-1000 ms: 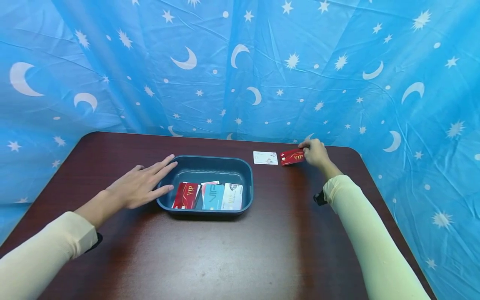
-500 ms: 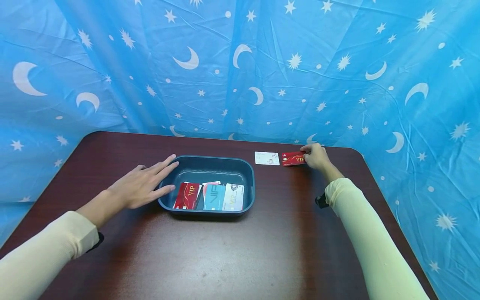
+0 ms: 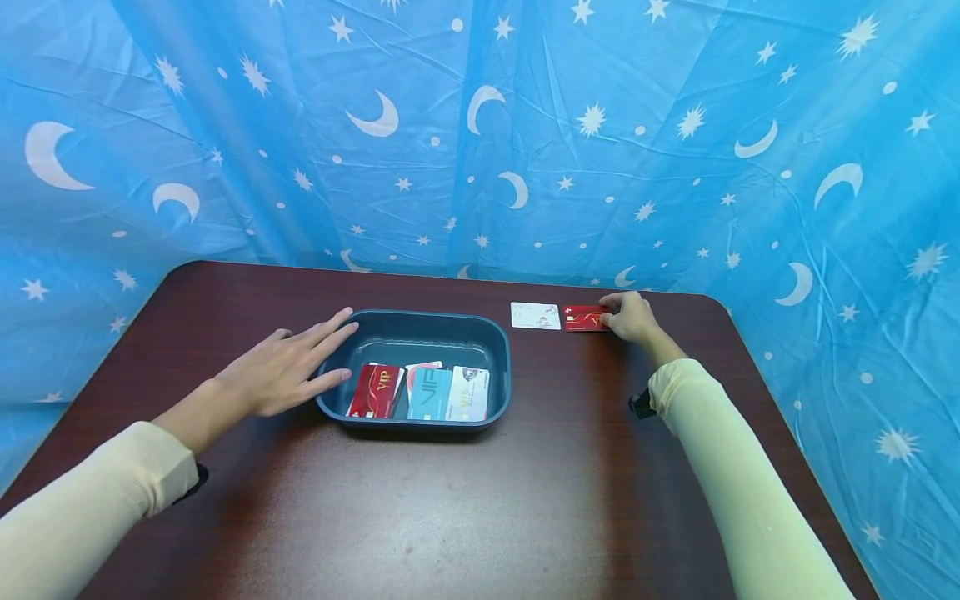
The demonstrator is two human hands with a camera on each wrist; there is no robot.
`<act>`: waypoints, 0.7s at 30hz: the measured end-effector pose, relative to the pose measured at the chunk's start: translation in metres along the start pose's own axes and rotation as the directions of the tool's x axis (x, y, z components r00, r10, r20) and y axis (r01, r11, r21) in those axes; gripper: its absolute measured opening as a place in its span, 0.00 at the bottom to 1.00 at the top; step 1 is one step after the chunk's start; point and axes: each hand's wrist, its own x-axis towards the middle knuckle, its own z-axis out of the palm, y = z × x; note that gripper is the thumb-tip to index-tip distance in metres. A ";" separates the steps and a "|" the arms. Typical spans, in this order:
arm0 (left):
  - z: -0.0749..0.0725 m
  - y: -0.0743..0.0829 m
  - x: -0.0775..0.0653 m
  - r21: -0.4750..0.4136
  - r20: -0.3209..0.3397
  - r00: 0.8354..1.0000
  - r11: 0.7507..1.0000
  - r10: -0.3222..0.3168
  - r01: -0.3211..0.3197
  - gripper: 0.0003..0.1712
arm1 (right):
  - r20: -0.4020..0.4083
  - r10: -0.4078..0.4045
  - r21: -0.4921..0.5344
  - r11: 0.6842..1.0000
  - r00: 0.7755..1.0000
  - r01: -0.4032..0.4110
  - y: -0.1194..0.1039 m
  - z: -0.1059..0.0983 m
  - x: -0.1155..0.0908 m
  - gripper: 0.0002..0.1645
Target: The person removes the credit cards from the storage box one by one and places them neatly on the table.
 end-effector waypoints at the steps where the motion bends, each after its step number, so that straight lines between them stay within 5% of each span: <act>1: 0.000 0.000 0.000 0.000 0.001 1.000 1.000 -0.001 0.001 0.46 | 0.001 0.000 0.000 1.000 1.000 0.000 0.000 0.000 0.000 0.22; 21: 0.000 0.001 -0.001 -0.006 0.002 1.000 1.000 -0.006 0.006 0.46 | -0.008 -0.011 0.008 1.000 1.000 0.011 -0.001 0.001 -0.003 0.23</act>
